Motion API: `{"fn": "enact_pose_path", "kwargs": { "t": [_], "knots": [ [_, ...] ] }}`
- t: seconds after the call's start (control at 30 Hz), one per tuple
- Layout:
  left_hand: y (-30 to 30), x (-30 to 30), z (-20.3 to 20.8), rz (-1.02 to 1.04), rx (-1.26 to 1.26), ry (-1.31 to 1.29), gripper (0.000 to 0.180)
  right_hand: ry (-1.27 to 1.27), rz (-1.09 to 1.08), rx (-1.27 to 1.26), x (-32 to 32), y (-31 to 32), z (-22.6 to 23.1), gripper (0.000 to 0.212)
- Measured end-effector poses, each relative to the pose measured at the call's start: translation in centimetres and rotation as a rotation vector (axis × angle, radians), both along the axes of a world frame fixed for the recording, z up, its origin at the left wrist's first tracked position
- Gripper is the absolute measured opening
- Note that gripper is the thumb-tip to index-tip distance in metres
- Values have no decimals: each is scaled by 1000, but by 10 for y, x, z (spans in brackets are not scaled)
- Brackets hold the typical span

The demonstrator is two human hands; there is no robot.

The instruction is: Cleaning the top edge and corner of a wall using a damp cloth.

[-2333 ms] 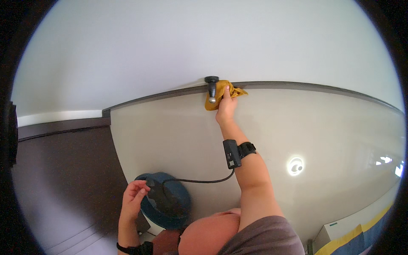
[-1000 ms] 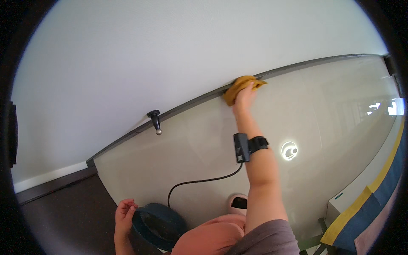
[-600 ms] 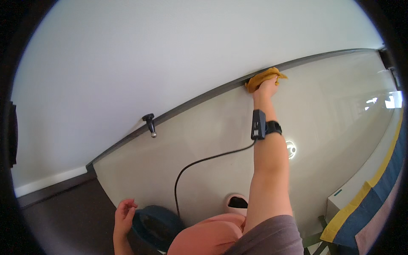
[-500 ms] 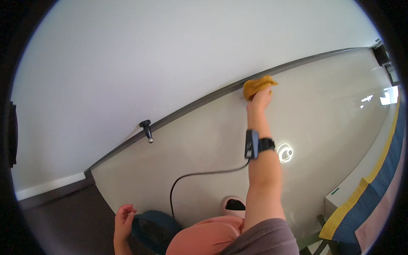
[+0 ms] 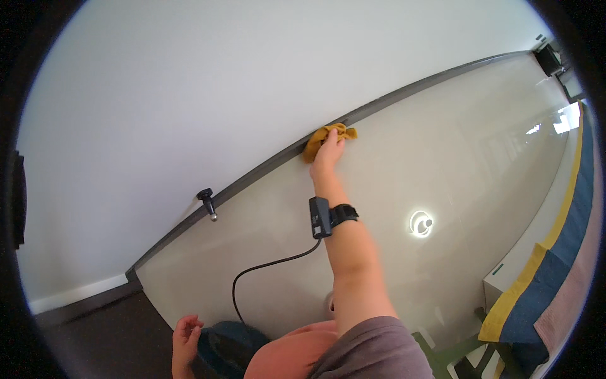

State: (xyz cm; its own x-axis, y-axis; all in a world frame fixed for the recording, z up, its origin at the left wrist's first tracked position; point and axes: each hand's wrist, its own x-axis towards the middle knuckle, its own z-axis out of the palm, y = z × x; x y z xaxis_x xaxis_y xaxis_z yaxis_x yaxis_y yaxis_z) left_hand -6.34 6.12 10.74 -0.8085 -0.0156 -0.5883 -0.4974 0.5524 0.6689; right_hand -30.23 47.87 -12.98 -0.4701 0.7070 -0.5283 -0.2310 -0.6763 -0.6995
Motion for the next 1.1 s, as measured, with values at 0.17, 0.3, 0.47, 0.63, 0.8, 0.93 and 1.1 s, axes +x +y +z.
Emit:
{"fn": "enact_pose_path", "kwargs": {
  "t": [0.17,0.3,0.47,0.63,0.8,0.93,1.1],
  "knots": [
    [7,-3,-8,-27,29,0,27,-113,96,266,-5,-32,-18,49],
    [28,-20,-1,-40,18,-46,27,-273,-11,388,-19,-21,-24,46],
    [29,-35,-7,-99,-36,-44,27,-460,-143,600,-36,76,-42,39],
    [48,-51,-12,-109,-43,-66,27,-472,-176,571,-40,186,-36,37],
    [68,-69,-3,-214,-97,-60,27,-405,-41,210,-33,256,-7,40],
    [83,-75,-5,-244,-86,-46,27,-350,-106,367,-27,231,-16,35],
    [82,-69,-3,-252,-80,-89,28,-397,-35,590,-24,152,-42,33]
  ]
}}
